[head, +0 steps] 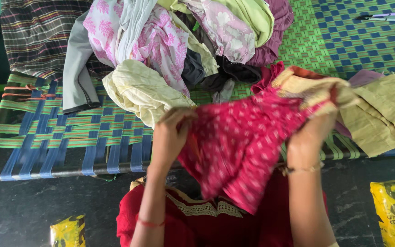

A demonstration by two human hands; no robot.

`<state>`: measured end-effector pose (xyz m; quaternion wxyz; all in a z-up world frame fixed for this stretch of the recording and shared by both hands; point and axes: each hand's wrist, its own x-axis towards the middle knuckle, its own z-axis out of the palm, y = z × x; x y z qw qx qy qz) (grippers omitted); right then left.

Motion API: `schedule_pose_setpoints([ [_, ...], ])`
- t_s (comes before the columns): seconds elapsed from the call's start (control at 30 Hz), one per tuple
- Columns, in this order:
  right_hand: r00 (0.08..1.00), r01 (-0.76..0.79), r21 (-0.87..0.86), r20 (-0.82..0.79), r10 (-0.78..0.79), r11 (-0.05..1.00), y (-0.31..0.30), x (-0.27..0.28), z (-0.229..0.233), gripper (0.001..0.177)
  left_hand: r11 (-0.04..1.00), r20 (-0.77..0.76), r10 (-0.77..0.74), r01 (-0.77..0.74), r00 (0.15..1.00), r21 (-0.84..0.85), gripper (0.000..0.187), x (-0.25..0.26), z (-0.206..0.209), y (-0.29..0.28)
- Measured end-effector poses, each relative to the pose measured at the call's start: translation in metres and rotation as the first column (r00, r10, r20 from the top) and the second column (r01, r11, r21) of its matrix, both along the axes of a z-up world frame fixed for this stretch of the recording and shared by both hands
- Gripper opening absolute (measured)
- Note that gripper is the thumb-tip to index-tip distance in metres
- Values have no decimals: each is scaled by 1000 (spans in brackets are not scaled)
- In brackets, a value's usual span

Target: The person folds a yellow cloth and a pink patterned cloth on a woven cot. They smooth and align the edges, then fold each item into a compact rectangle and place it aside.

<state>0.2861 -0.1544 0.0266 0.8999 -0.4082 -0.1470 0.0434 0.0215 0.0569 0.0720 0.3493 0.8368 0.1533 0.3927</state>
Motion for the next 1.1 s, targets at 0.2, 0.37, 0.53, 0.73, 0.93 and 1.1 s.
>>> schedule_pose_setpoints([
  [0.2, 997, 24, -599, -42, -61, 800, 16, 44, -73, 61, 932, -296, 178, -257, 938, -256, 20, 15, -69, -1],
  [0.37, 966, 65, -748, 215, 148, 661, -2, 15, -63, 27, 927, -523, 123, -285, 844, -242, 25, 6, -104, -3],
  [0.53, 740, 66, -914, 314, 594, 400, 25, -46, -36, 21, 880, -517, 124, -335, 847, -337, 37, 16, -110, -9],
  [0.73, 588, 235, -960, 264, 764, 150, 45, -67, -33, 26, 855, -407, 20, -227, 913, -466, 66, 34, -113, -24],
  [0.93, 497, 621, -705, 692, 524, 342, 39, 18, -72, 53, 899, -177, -122, 33, 977, -437, 92, 35, -115, -29],
  [1.1, 845, 377, -923, 313, 433, -70, 33, 86, -118, 79, 778, -408, 3, -259, 913, -572, 88, 30, -121, -24],
])
